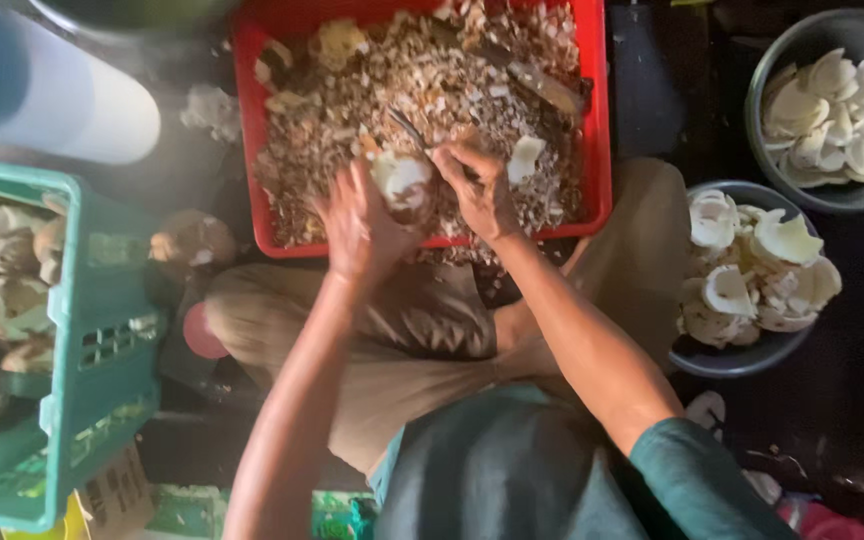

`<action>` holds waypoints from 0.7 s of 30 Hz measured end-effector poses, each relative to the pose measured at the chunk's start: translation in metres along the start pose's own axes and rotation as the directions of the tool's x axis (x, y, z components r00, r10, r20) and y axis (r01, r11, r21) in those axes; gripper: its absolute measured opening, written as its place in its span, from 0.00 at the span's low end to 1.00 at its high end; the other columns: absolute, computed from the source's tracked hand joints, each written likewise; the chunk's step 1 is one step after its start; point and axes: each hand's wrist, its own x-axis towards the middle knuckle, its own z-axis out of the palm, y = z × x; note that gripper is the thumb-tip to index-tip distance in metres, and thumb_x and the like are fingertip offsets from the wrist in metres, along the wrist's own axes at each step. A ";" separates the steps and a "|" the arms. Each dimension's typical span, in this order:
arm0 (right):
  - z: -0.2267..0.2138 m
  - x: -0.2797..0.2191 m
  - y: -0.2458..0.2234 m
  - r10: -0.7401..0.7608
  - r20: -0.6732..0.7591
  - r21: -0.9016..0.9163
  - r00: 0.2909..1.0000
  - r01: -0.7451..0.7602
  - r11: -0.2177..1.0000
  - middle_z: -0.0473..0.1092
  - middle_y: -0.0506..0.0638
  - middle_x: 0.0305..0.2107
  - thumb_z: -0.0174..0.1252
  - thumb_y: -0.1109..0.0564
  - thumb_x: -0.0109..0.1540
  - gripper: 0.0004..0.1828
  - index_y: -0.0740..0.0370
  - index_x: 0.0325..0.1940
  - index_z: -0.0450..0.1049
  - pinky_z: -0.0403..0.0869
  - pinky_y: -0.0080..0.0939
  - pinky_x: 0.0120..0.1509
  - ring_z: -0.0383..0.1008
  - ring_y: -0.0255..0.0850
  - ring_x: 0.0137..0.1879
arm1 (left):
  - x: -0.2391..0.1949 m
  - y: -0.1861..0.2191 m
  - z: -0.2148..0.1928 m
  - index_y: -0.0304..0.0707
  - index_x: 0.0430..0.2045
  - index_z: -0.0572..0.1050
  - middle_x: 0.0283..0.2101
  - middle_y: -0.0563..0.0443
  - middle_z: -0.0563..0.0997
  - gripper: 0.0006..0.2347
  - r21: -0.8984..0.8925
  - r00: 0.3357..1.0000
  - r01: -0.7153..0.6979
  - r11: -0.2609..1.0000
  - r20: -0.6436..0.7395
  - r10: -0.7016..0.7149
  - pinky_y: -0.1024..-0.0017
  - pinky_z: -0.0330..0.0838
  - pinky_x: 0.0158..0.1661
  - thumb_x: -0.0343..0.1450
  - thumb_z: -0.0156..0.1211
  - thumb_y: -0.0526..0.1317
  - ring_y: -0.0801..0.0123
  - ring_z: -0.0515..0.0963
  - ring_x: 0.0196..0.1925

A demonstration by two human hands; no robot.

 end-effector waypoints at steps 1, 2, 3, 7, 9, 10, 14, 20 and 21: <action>-0.004 -0.005 0.001 0.029 -0.033 -0.251 0.999 -0.037 0.967 0.77 0.49 0.47 0.60 0.48 0.67 0.14 0.58 0.49 0.81 0.78 0.43 0.63 0.77 0.40 0.54 | 0.004 -0.007 -0.002 0.31 0.64 0.55 0.55 0.29 0.71 0.48 -0.011 0.990 -0.142 0.990 -0.005 0.142 0.39 0.65 0.55 0.55 0.84 0.50 0.38 0.75 0.57; -0.003 -0.006 0.002 0.032 -0.037 -0.266 0.999 -0.040 0.963 0.76 0.49 0.45 0.59 0.49 0.68 0.13 0.58 0.50 0.81 0.77 0.44 0.61 0.76 0.41 0.53 | 0.014 -0.017 -0.007 0.28 0.66 0.55 0.58 0.24 0.69 0.50 -0.013 0.958 -0.286 0.958 -0.015 0.286 0.42 0.68 0.55 0.52 0.82 0.45 0.34 0.73 0.59; -0.002 -0.007 0.001 0.034 -0.040 -0.282 0.999 -0.044 0.958 0.75 0.50 0.43 0.59 0.49 0.69 0.13 0.58 0.50 0.82 0.75 0.44 0.59 0.75 0.41 0.51 | 0.018 -0.026 -0.012 0.25 0.69 0.54 0.62 0.19 0.67 0.52 -0.014 0.905 -0.424 0.905 -0.024 0.424 0.45 0.70 0.55 0.50 0.81 0.40 0.31 0.72 0.62; -0.006 -0.006 -0.020 0.006 -0.044 -0.193 0.999 -0.014 0.981 0.74 0.47 0.46 0.57 0.48 0.68 0.11 0.54 0.48 0.80 0.81 0.40 0.56 0.76 0.37 0.52 | 0.026 -0.030 -0.006 0.30 0.64 0.60 0.57 0.32 0.74 0.45 -0.343 0.935 -0.342 0.875 -0.032 0.354 0.55 0.79 0.53 0.55 0.85 0.46 0.43 0.79 0.56; 0.002 -0.012 -0.025 -0.241 0.044 -0.429 0.970 0.236 0.872 0.76 0.47 0.43 0.58 0.49 0.71 0.10 0.54 0.44 0.80 0.77 0.42 0.58 0.75 0.38 0.52 | 0.011 -0.024 0.008 0.29 0.63 0.62 0.53 0.36 0.76 0.45 -0.413 0.977 -0.211 0.886 -0.085 0.193 0.59 0.81 0.50 0.54 0.85 0.46 0.49 0.81 0.53; 0.005 -0.011 -0.028 -0.351 0.112 -0.530 0.930 0.355 0.770 0.77 0.47 0.42 0.59 0.49 0.73 0.10 0.54 0.42 0.80 0.76 0.44 0.59 0.75 0.39 0.52 | 0.006 -0.021 0.015 0.28 0.65 0.60 0.53 0.37 0.76 0.44 -0.423 0.976 -0.214 0.880 -0.117 0.182 0.60 0.82 0.50 0.57 0.84 0.45 0.50 0.81 0.53; 0.017 0.007 -0.034 -0.238 0.222 -0.620 0.946 0.325 0.714 0.76 0.51 0.40 0.59 0.47 0.69 0.13 0.56 0.42 0.82 0.75 0.45 0.52 0.72 0.40 0.46 | -0.002 -0.011 0.029 0.25 0.68 0.56 0.54 0.37 0.74 0.45 -0.445 0.967 -0.225 0.867 -0.209 0.143 0.64 0.83 0.48 0.61 0.83 0.46 0.51 0.80 0.53; 0.010 0.024 -0.034 -0.259 0.296 -0.506 0.920 0.380 0.774 0.77 0.50 0.42 0.57 0.49 0.69 0.14 0.58 0.35 0.81 0.73 0.51 0.62 0.74 0.41 0.52 | -0.005 -0.010 0.034 0.32 0.63 0.62 0.51 0.37 0.74 0.38 -0.361 0.970 -0.189 0.913 -0.211 0.118 0.58 0.79 0.49 0.61 0.80 0.43 0.48 0.78 0.52; 0.011 0.023 -0.033 -0.329 0.288 -0.545 0.899 0.437 0.716 0.77 0.50 0.42 0.57 0.50 0.69 0.14 0.57 0.33 0.81 0.72 0.52 0.64 0.74 0.41 0.54 | -0.006 -0.009 0.035 0.35 0.61 0.64 0.50 0.38 0.74 0.34 -0.348 0.972 -0.181 0.920 -0.205 0.114 0.59 0.79 0.50 0.63 0.79 0.42 0.48 0.78 0.52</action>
